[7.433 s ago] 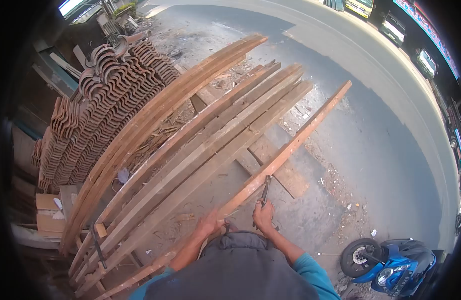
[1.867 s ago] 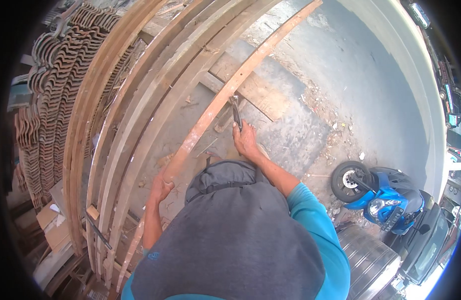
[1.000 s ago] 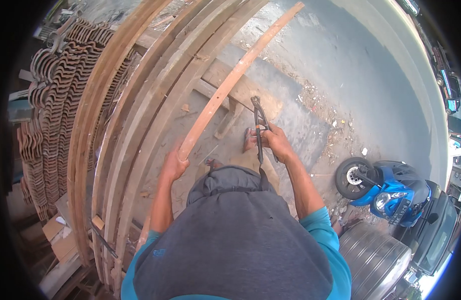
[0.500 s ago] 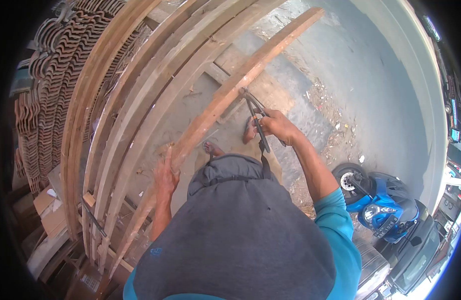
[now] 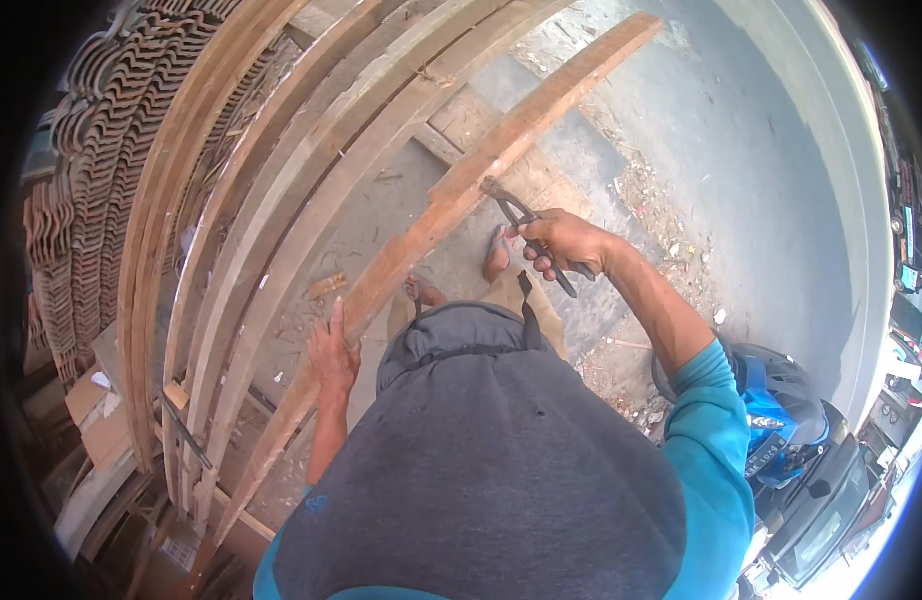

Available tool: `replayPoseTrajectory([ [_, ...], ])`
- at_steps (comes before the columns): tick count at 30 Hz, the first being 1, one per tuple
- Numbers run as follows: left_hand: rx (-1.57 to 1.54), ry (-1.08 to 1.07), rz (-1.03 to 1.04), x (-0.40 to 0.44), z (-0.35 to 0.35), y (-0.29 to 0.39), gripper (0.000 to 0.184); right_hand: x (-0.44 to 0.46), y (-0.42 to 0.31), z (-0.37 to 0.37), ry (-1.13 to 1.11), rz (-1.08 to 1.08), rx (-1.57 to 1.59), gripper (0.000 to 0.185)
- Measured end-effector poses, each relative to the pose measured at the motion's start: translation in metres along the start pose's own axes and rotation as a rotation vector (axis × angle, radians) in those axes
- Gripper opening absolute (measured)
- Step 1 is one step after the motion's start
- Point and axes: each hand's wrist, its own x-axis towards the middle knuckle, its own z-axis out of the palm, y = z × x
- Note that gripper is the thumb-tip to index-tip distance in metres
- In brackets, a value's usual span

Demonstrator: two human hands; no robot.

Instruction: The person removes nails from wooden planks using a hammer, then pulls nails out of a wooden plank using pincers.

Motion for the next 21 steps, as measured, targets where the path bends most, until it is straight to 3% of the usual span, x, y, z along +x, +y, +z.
replayPoseTrajectory([
  [4,-0.013,-0.048,0.009,0.001,-0.005,-0.006,0.107,0.022,0.042,0.04,0.175,-0.127,0.029,0.014],
  [14,-0.151,-0.131,0.065,0.011,-0.016,-0.016,0.109,0.079,0.093,0.095,0.515,-0.412,0.029,0.029],
  [16,-0.187,-0.152,0.049,0.015,-0.022,-0.018,0.109,0.106,0.11,0.092,0.661,-0.612,-0.159,0.03],
  [18,-0.217,-0.238,0.029,0.023,-0.027,-0.023,0.101,0.127,0.12,0.085,0.658,-0.56,-0.218,0.031],
  [20,-0.272,-0.262,0.032,0.036,-0.029,-0.033,0.097,0.155,0.135,0.082,0.796,-0.731,-0.451,0.031],
  [21,-0.325,-0.294,0.054,0.04,-0.031,-0.039,0.093,0.153,0.141,0.08,0.76,-0.727,-0.466,0.032],
])
